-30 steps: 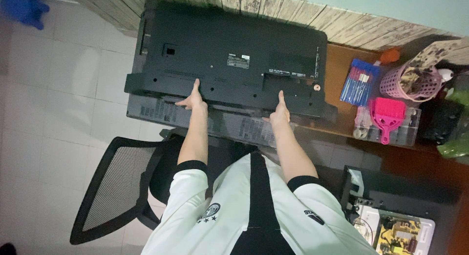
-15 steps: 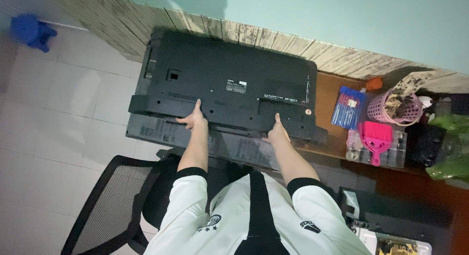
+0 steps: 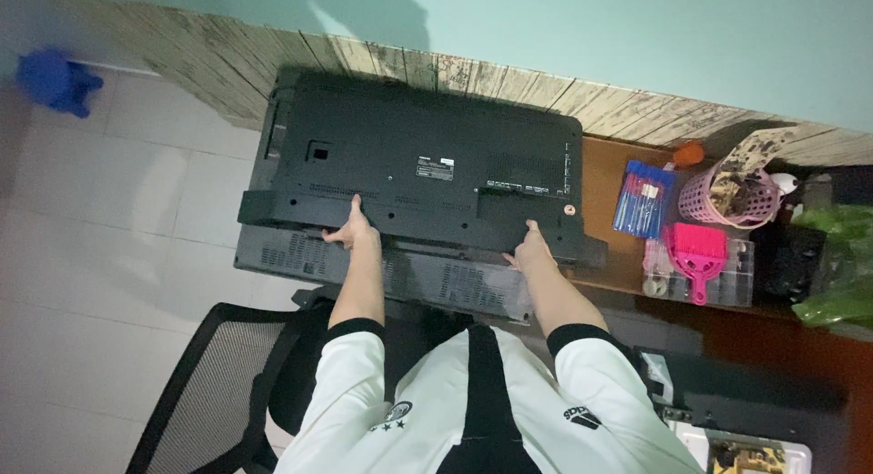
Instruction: The person works on the internal circuit boards of a disassembled television, manipulating wires and components with their hands. They then lift the television chassis and reposition it on the work surface.
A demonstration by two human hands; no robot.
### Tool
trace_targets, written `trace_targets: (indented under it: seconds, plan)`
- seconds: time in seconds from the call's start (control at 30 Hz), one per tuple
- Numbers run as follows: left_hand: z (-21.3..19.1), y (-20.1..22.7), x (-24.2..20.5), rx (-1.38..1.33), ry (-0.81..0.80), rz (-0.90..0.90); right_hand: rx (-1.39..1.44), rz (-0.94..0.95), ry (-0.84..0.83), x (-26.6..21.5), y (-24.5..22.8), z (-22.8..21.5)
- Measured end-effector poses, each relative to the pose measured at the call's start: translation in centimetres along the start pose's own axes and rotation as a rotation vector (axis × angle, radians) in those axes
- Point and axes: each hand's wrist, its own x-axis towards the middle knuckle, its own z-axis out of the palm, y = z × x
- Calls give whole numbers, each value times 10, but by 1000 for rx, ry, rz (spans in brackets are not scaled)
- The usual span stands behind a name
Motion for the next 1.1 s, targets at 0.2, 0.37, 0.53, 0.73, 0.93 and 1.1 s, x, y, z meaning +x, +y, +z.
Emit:
trace_targets:
  seconds: [0.2, 0.37, 0.53, 0.73, 0.93, 1.1]
  plan:
    - [-11, 10, -17, -4, 23, 51, 18, -46, 75, -69, -3, -13]
    - [-48, 6, -56, -247, -121, 50, 66, -83, 36, -94, -5, -36]
    - [-67, -18, -54, -299, -144, -31, 84, -135, -27, -177, -11, -79]
    - [-91, -24, -81, -356, -316, -105, 247, -244, -83, -129, -7, -124]
    - [-98, -23, -115, -341, -485, -104, 404, -348, 50, -128, -15, -152]
    - [-107, -40, -152, -303, -619, -62, 480, -405, 42, -89, -18, -206]
